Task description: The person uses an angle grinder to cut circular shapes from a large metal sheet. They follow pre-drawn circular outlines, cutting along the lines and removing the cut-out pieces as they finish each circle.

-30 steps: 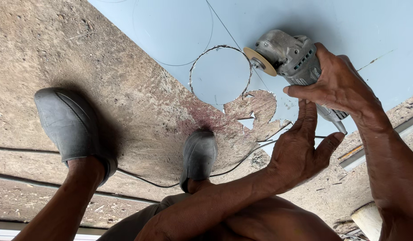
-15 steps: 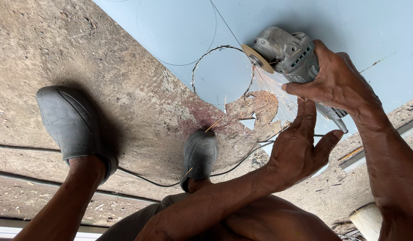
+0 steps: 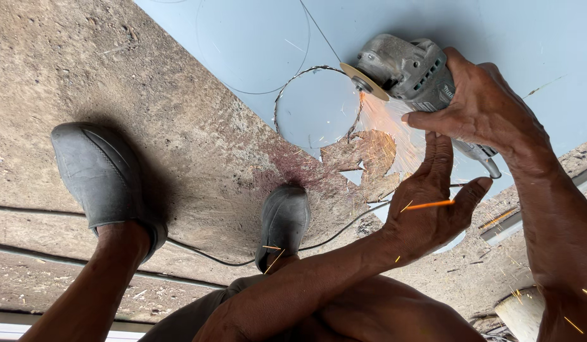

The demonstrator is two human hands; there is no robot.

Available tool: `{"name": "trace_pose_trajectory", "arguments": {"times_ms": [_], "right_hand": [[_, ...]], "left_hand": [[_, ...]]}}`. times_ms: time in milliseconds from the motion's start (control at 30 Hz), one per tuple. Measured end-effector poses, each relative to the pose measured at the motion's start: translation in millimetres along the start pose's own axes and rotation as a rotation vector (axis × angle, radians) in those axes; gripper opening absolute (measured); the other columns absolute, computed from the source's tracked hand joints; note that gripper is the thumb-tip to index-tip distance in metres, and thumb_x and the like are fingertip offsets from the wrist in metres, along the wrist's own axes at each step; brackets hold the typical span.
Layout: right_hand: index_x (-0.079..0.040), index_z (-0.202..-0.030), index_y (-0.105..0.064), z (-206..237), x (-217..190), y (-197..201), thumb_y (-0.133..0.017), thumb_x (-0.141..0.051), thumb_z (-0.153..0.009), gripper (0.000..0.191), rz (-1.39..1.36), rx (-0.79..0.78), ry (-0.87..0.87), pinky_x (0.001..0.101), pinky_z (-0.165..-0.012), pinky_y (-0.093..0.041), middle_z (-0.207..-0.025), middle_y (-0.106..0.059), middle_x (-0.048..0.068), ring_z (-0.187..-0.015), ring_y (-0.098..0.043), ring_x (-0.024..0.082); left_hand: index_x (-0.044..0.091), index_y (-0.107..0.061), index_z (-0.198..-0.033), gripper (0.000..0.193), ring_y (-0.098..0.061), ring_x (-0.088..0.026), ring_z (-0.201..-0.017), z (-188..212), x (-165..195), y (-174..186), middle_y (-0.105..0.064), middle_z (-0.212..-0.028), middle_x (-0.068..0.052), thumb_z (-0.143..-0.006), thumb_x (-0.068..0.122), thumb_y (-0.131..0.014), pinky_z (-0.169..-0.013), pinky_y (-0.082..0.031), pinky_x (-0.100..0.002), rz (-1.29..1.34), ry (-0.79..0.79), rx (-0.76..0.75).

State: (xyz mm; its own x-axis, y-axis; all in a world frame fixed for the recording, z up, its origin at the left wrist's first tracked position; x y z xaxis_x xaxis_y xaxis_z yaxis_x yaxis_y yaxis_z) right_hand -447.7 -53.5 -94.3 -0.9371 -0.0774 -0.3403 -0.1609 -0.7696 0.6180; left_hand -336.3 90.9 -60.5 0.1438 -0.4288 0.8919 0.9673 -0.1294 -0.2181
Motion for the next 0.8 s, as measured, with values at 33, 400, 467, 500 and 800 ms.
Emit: {"name": "trace_pose_trajectory", "arguments": {"times_ms": [33,400,467,500,800], "right_hand": [[0.012,-0.137,-0.052,0,-2,0,-0.096,-0.025,-0.068,0.089,-0.011,0.016,0.036,0.0527,-0.081,-0.062,-0.100,-0.072,0.033,-0.086,-0.076,0.040],[0.013,-0.124,-0.054,6,-12,6,-0.094,-0.027,-0.072,0.077,0.097,-0.022,-0.101,0.0422,-0.052,-0.062,-0.079,-0.069,0.029,-0.060,-0.071,0.033],[0.013,-0.123,-0.053,8,-13,5,-0.094,-0.028,-0.073,0.076,0.058,-0.003,-0.067,0.0401,-0.051,-0.061,-0.078,-0.068,0.028,-0.060,-0.070,0.029],[0.012,-0.121,-0.054,8,-13,4,-0.094,-0.028,-0.073,0.074,0.079,-0.004,-0.078,0.0407,-0.051,-0.061,-0.078,-0.068,0.028,-0.060,-0.071,0.030],[0.011,-0.122,-0.054,18,-20,6,-0.093,-0.030,-0.075,0.073,0.116,0.003,-0.096,0.0383,-0.054,-0.061,-0.082,-0.069,0.028,-0.063,-0.073,0.031]], "left_hand": [[-0.016,-0.002,-0.164,0.101,-0.073,-0.032,-0.068,1,-1,-1,-0.028,-0.159,-0.052,-0.100,0.041,-0.057,-0.050,-0.059,-0.036,0.010,0.013,0.001],[-0.017,-0.008,-0.163,0.101,-0.074,-0.041,-0.079,3,4,-2,-0.033,-0.157,-0.052,-0.099,0.042,-0.060,-0.052,-0.059,-0.036,-0.081,0.010,0.019],[-0.017,-0.011,-0.159,0.098,-0.075,-0.039,-0.070,4,4,-1,-0.031,-0.153,-0.053,-0.095,0.040,-0.059,-0.050,-0.059,-0.038,-0.029,0.051,-0.015],[-0.017,-0.012,-0.156,0.096,-0.075,-0.039,-0.066,6,4,-1,-0.031,-0.152,-0.053,-0.093,0.039,-0.058,-0.049,-0.058,-0.039,-0.003,0.073,-0.034],[-0.019,-0.012,-0.161,0.099,-0.074,-0.036,-0.072,7,10,2,-0.034,-0.154,-0.053,-0.101,0.047,-0.056,-0.045,-0.058,-0.034,-0.054,0.048,-0.038]]}}
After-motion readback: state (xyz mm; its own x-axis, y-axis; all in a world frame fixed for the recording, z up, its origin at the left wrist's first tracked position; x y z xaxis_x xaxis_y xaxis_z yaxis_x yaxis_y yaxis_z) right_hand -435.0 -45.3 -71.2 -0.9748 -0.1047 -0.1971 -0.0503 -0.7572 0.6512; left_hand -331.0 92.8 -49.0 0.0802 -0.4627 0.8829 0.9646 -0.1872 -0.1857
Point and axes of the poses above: each hand's wrist, its own z-axis away from the middle knuckle, its own y-axis out of the back of the hand, x = y × z, the point moved 1 cm from there along -z, towards the middle knuckle
